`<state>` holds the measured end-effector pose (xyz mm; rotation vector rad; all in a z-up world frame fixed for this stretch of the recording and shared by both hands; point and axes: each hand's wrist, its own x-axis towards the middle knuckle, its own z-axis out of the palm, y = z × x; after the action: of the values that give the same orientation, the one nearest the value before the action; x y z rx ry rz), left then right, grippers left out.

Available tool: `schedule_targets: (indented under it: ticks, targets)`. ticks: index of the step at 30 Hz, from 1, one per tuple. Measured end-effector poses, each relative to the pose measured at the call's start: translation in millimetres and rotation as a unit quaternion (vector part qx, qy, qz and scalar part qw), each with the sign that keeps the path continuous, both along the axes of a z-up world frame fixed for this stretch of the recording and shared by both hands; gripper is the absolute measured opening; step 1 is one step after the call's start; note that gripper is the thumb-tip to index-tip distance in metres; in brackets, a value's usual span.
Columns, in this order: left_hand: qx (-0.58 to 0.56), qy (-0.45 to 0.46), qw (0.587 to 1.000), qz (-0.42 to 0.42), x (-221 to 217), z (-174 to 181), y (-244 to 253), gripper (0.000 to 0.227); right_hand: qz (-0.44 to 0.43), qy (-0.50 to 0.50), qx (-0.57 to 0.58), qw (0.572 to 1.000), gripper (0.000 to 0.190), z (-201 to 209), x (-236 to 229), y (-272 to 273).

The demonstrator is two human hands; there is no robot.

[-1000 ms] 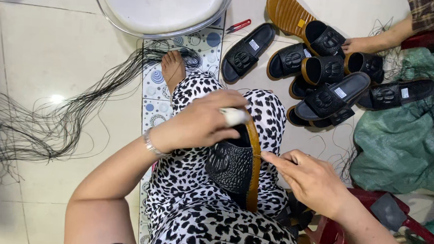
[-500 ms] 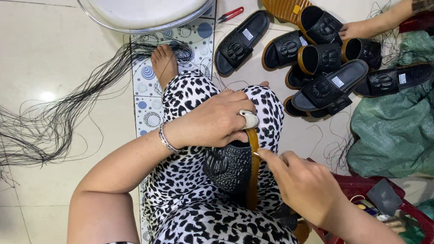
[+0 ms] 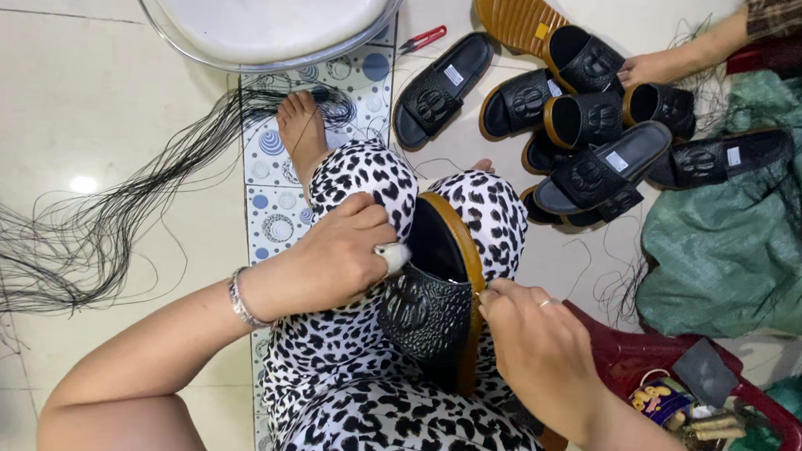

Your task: The person uses a needle and thread to sew around the perimeter of the sole and strap of a black sandal, holding the sandal in their lap and pulling the thread tight through each stitch.

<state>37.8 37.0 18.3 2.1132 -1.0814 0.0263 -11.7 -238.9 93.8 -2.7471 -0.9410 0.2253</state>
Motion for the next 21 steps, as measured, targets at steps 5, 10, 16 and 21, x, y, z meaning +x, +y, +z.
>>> schedule_targets:
  ticks: [5,10,16,21]
  targets:
    - [-0.302,0.429,0.835,-0.169,8,13,-8,0.016,-0.003,0.018,0.021,1.000,0.012,-3,1,2]
    - [-0.163,0.439,0.867,-0.170,16,-21,-36,0.013,-0.057,0.061,0.074,0.994,0.019,-24,-17,-7]
    - [0.005,0.369,0.900,-0.233,42,-18,-41,0.011,-0.076,0.057,0.153,0.984,0.040,-27,-29,-6]
    - [-0.028,0.402,0.857,-0.322,52,-16,-48,0.014,-0.020,0.141,0.008,0.990,0.113,-18,-23,-38]
